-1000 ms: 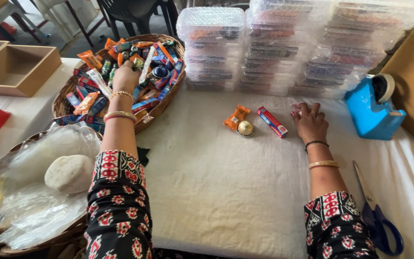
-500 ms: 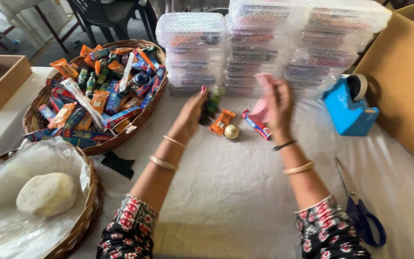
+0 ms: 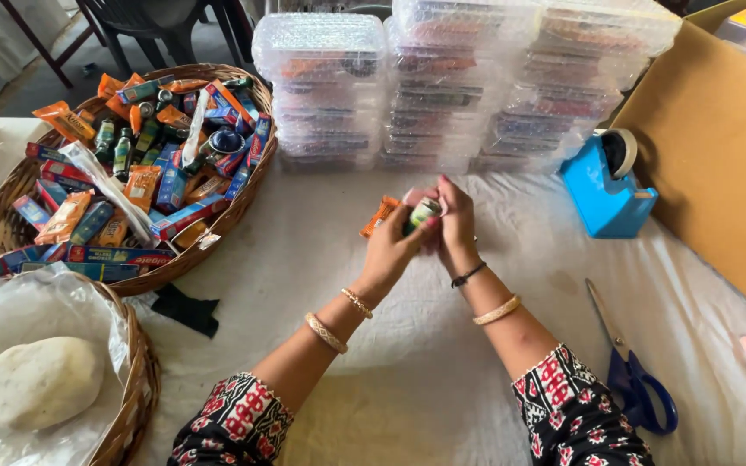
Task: The recorder is packing various small items including chocolates and toiletries into plastic bags and boxes.
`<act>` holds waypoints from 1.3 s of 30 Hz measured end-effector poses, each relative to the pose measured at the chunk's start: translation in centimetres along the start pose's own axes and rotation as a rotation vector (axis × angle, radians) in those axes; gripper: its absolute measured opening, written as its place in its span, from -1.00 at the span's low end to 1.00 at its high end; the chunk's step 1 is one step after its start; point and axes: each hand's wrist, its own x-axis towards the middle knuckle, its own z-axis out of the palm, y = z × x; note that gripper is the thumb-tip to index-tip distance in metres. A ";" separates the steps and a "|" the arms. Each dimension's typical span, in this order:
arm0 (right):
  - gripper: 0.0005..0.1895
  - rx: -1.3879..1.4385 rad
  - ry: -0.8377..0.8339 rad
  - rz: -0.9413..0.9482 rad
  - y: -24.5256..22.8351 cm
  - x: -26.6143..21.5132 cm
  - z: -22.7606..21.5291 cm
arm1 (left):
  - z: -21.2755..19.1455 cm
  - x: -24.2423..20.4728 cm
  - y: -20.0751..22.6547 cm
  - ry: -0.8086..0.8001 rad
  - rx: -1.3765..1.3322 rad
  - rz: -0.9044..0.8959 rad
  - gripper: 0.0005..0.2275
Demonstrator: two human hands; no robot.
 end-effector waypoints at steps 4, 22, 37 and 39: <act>-0.40 0.326 -0.260 0.180 -2.5 -5.7 6.6 | -1.0 -0.1 1.4 0.260 0.125 0.180 -0.61; -0.79 -1.099 -0.119 -0.615 -7.2 -0.7 -1.8 | -5.2 2.5 0.1 0.200 -0.218 0.156 -0.73; -0.66 -1.401 -0.060 -0.242 -7.3 -1.2 -2.0 | -6.0 3.0 -4.1 -0.136 0.389 0.515 -0.79; -0.73 -1.248 0.008 -0.260 -8.1 -1.2 -1.7 | -7.1 2.7 -2.7 -0.255 0.256 0.302 -0.71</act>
